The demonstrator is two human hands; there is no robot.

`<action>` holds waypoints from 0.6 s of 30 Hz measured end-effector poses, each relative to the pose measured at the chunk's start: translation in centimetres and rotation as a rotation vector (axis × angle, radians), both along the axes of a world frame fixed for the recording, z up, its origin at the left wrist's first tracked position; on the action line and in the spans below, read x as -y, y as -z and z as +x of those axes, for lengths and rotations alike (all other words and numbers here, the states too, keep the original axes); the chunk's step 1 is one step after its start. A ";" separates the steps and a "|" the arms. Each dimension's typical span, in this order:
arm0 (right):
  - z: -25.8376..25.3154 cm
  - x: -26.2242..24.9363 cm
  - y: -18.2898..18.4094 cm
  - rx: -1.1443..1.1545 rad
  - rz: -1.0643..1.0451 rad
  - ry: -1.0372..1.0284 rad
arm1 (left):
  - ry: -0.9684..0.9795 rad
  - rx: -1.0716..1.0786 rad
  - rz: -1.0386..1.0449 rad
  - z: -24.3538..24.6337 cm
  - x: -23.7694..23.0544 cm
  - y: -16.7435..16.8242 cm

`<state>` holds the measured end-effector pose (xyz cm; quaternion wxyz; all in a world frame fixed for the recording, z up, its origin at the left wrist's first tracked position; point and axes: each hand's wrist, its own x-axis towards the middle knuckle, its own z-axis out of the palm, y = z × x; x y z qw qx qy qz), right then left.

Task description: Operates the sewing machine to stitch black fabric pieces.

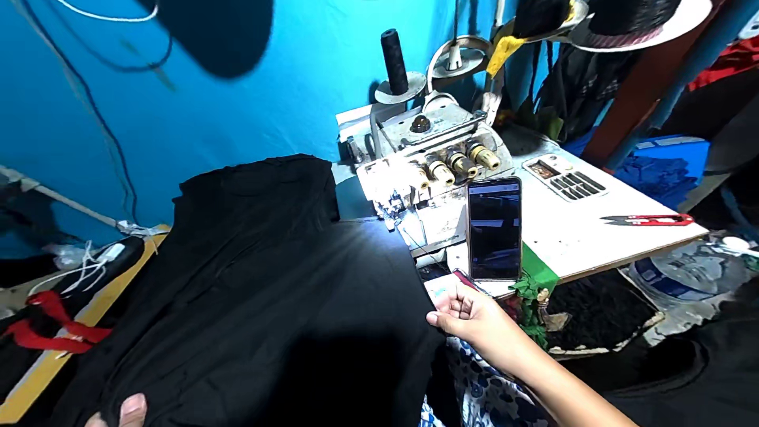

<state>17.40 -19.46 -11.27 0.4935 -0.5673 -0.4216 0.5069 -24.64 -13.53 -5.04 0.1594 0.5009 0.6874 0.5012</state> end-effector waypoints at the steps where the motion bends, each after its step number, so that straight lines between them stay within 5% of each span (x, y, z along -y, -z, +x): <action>1: 0.0 -0.1 -0.1 -0.030 -0.001 -0.021 | -0.006 -0.017 0.025 0.2 0.0 -0.3; 12: -1.1 -2.9 -0.8 0.201 0.122 -0.001 | 0.104 -0.495 -0.083 1.1 -2.1 -5.3; 14: -2.0 -1.1 0.8 0.229 0.061 -0.097 | 0.241 -0.391 0.137 2.1 0.5 -5.0; 16: -2.8 1.4 4.0 0.214 -0.024 -0.180 | 0.551 -0.037 0.249 4.4 3.6 -3.6; 18: -3.4 3.6 8.0 0.177 -0.104 -0.180 | 0.829 0.298 -0.012 8.0 7.5 -0.7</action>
